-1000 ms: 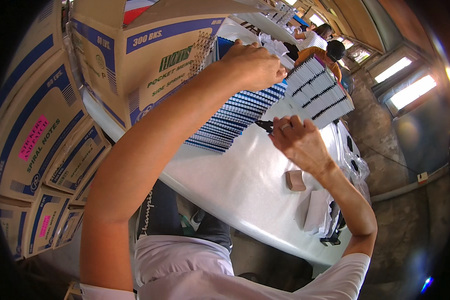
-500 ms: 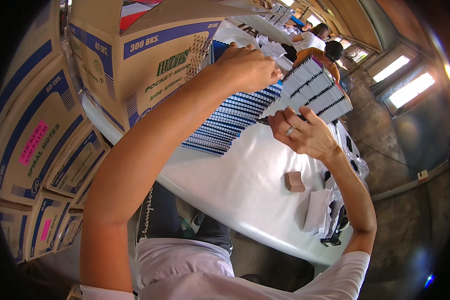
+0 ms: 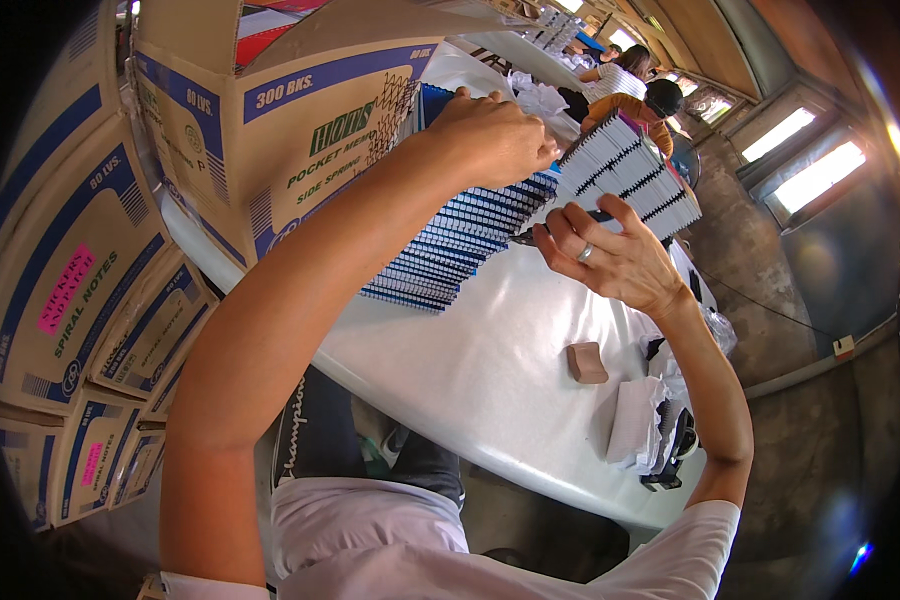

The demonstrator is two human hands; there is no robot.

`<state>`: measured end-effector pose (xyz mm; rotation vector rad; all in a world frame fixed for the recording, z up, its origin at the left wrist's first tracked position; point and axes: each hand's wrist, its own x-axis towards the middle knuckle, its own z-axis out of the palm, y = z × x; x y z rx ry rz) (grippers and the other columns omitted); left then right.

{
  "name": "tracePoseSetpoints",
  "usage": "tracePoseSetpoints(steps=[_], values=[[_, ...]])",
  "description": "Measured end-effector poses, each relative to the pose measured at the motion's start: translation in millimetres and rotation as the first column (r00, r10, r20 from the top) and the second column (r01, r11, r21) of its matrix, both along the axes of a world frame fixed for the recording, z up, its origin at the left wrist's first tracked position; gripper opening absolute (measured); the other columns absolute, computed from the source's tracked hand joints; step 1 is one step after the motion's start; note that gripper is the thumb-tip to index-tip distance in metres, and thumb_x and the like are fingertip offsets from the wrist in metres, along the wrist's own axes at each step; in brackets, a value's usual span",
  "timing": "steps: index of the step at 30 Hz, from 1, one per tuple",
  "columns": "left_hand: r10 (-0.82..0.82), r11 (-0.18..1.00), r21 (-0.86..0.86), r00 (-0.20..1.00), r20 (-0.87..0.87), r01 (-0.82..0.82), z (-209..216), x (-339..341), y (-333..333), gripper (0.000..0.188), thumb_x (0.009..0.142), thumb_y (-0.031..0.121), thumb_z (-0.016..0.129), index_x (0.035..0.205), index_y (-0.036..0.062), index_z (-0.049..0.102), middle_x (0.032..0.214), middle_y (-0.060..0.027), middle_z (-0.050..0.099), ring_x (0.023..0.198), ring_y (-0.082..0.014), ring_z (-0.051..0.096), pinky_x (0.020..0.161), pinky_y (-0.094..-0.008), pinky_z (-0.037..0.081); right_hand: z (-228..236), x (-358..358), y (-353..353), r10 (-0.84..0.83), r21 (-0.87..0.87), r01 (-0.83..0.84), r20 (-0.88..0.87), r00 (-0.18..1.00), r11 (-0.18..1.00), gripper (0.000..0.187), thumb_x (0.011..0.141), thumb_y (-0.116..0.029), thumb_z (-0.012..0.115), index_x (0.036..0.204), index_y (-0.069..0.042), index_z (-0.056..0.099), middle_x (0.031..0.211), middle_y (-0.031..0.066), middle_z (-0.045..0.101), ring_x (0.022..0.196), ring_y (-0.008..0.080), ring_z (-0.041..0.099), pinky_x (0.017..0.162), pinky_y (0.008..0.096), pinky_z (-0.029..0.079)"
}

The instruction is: The person uses wire cutters to snip the ends of metal spiral bindings on a stack of notebooks and then pulls the cut pieces away by hand.

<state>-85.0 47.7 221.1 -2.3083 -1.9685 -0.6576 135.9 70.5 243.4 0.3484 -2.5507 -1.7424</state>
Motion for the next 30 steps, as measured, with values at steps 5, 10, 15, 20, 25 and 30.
tracePoseSetpoints(steps=[5, 10, 15, 20, 25, 30], values=[[0.031, 0.999, 0.026, 1.000, -0.001, -0.031, -0.6, 3.3, -2.4, 0.055, 0.097, 0.053, 0.036, 0.135, 0.0163, 0.052, 0.125, -0.0196, 0.060, 0.127, -0.0375, 0.048, 0.109, -0.0519, 0.032, 4.6, 1.0, -0.8, 0.035, -0.001, -0.035, 0.038, 0.999, 0.999, 0.033, 0.079, -0.019, 0.064, 0.111, -0.016, 0.057, 0.109, -0.0050, 0.054, 0.112, 0.0102, 0.047, 0.095, 0.0311, 0.039], [0.015, 0.999, 0.032, 1.000, 0.009, -0.015, -0.8, 1.8, -1.6, 0.055, 0.097, 0.053, 0.035, 0.135, 0.0168, 0.053, 0.125, -0.0196, 0.060, 0.127, -0.0376, 0.048, 0.108, -0.0524, 0.032, -1.4, -0.9, -6.8, -0.021, -0.042, 0.021, 0.006, 1.000, 0.999, 0.022, 0.077, -0.016, 0.064, 0.098, -0.012, 0.063, 0.103, -0.0033, 0.057, 0.101, 0.0127, 0.053, 0.086, 0.0296, 0.043], [0.000, 1.000, 0.009, 1.000, -0.001, 0.000, 0.2, 0.9, -1.3, 0.053, 0.098, 0.052, 0.035, 0.133, 0.0156, 0.054, 0.123, -0.0195, 0.061, 0.126, -0.0379, 0.048, 0.108, -0.0523, 0.032, -24.0, -6.7, -36.7, -0.409, -0.212, 0.387, -0.071, 0.910, 0.897, 0.021, 0.074, -0.013, 0.063, 0.093, -0.004, 0.065, 0.098, 0.0033, 0.062, 0.092, 0.0144, 0.059, 0.078, 0.0302, 0.047], [0.019, 0.998, 0.051, 1.000, -0.001, -0.019, -2.5, 0.9, -0.3, 0.053, 0.098, 0.051, 0.035, 0.132, 0.0143, 0.055, 0.122, -0.0198, 0.061, 0.125, -0.0379, 0.049, 0.108, -0.0521, 0.032, 8.9, -2.0, -16.5, -0.087, -0.107, 0.079, -0.070, 0.994, 0.991, 0.029, 0.077, -0.017, 0.065, 0.106, -0.015, 0.062, 0.110, -0.0024, 0.054, 0.109, 0.0123, 0.051, 0.099, 0.0349, 0.040], [-0.011, 0.999, 0.031, 0.999, 0.032, 0.010, -1.4, 2.8, 0.7, 0.053, 0.098, 0.050, 0.036, 0.131, 0.0141, 0.055, 0.122, -0.0224, 0.061, 0.124, -0.0387, 0.049, 0.108, -0.0522, 0.032, 7.9, 1.7, 1.7, 0.008, 0.056, -0.007, -0.017, 1.000, 0.998, 0.032, 0.077, -0.019, 0.064, 0.109, -0.017, 0.060, 0.111, -0.0067, 0.052, 0.112, 0.0095, 0.048, 0.099, 0.0330, 0.038], [0.005, 0.999, 0.041, 0.999, 0.035, -0.006, -2.0, 2.6, -0.5, 0.053, 0.098, 0.051, 0.036, 0.131, 0.0145, 0.055, 0.122, -0.0227, 0.061, 0.123, -0.0387, 0.050, 0.109, -0.0522, 0.032, -5.2, 2.5, -16.6, -0.198, -0.092, 0.193, -0.044, 0.979, 0.977, 0.026, 0.075, -0.015, 0.063, 0.101, -0.010, 0.064, 0.100, -0.0013, 0.059, 0.098, 0.0134, 0.056, 0.084, 0.0297, 0.045]])
